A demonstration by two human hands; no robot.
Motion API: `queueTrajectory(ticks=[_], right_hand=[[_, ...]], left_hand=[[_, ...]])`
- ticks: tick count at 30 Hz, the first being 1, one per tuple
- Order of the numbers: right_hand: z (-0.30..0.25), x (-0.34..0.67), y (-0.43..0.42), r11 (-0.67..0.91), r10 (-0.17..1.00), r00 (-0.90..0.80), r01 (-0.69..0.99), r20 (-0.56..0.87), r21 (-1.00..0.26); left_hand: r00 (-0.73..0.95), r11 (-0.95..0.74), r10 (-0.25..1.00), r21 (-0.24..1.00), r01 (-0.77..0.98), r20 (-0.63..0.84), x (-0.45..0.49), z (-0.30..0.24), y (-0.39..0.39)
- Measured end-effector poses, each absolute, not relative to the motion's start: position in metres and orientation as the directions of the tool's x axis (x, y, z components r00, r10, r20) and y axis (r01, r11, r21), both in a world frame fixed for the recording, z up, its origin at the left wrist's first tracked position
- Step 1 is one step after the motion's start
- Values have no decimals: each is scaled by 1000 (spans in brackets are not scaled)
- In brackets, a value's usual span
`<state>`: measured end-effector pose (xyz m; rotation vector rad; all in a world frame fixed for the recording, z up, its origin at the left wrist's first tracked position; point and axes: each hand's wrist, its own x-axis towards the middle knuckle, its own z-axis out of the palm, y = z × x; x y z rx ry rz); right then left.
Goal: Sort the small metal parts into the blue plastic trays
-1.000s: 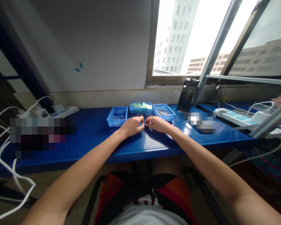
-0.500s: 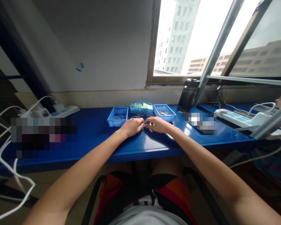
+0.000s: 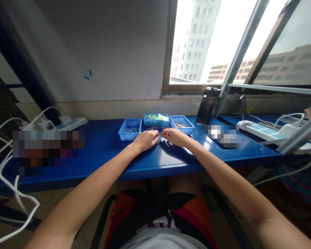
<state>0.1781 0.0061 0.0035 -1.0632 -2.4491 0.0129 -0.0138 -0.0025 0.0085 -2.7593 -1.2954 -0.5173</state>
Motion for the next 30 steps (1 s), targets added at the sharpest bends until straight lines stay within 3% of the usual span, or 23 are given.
queueTrajectory(ticks=[9, 19, 30], right_hand=[[2, 179, 8, 724, 671, -643, 677, 370, -135], [7, 178, 3, 679, 710, -551, 700, 439, -220], [5, 178, 4, 718, 684, -608, 658, 404, -225]], left_hand=[[669, -754, 627, 97, 650, 398, -13, 12, -5], [615, -673, 708, 66, 737, 347, -14, 9, -4], [611, -655, 727, 50, 754, 314, -14, 7, 0]])
